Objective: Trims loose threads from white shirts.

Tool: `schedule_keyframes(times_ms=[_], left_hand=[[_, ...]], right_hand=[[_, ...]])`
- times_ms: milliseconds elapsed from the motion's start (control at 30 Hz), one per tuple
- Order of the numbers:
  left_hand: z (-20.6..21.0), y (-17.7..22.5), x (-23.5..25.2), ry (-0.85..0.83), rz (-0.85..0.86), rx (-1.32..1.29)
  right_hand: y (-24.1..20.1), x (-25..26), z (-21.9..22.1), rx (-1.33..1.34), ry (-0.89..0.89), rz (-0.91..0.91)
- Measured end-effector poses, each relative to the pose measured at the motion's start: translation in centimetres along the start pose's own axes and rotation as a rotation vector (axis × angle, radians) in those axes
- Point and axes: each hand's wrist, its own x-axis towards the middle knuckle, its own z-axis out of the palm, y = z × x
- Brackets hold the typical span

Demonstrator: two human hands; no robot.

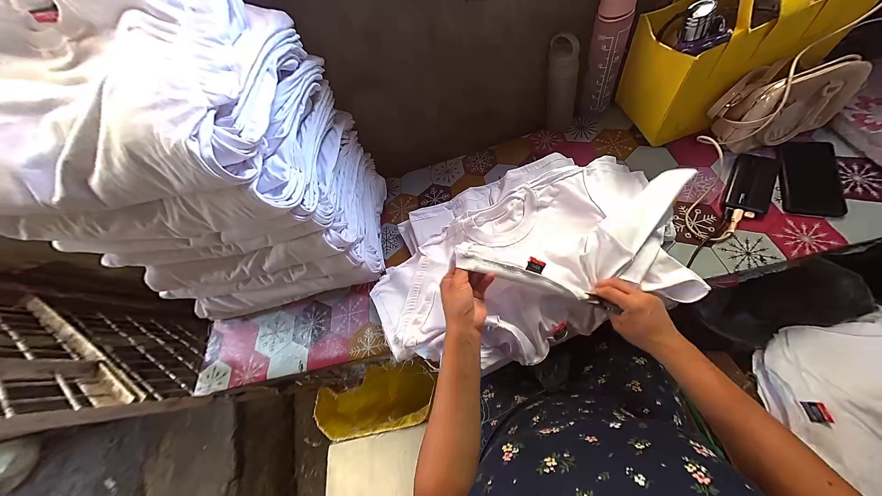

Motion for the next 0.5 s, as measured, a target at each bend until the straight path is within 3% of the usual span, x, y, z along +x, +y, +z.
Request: schedule_keyframes(times_ms=[67,200,300,400,500], left_hand=[[0.6,-1.0,-1.6,-0.019,-0.050,-0.162],[-0.6,-2.6,-3.8,-0.069,0.136,-0.038],[-1.4,-3.8,-4.5,-0.141,0.255,0.128],[-1.8,-4.4,-4.8,-0.194,0.359,0.280],[-2.4,-3.8,-5.1,-0.253,0.319,0.159]], right_hand=[[-0.8,-0.5,-0.5,0.067,0.045,0.024],[-6.2,3.1,-2.0,0.394,0.235,0.075],[-10.2,6.9,-0.9,0.661,0.058,0.141],[-12.4,9.5,1.7,0.738,-0.144,0.203],[-13.1,9.6,3.1,0.792,-0.082,0.248]])
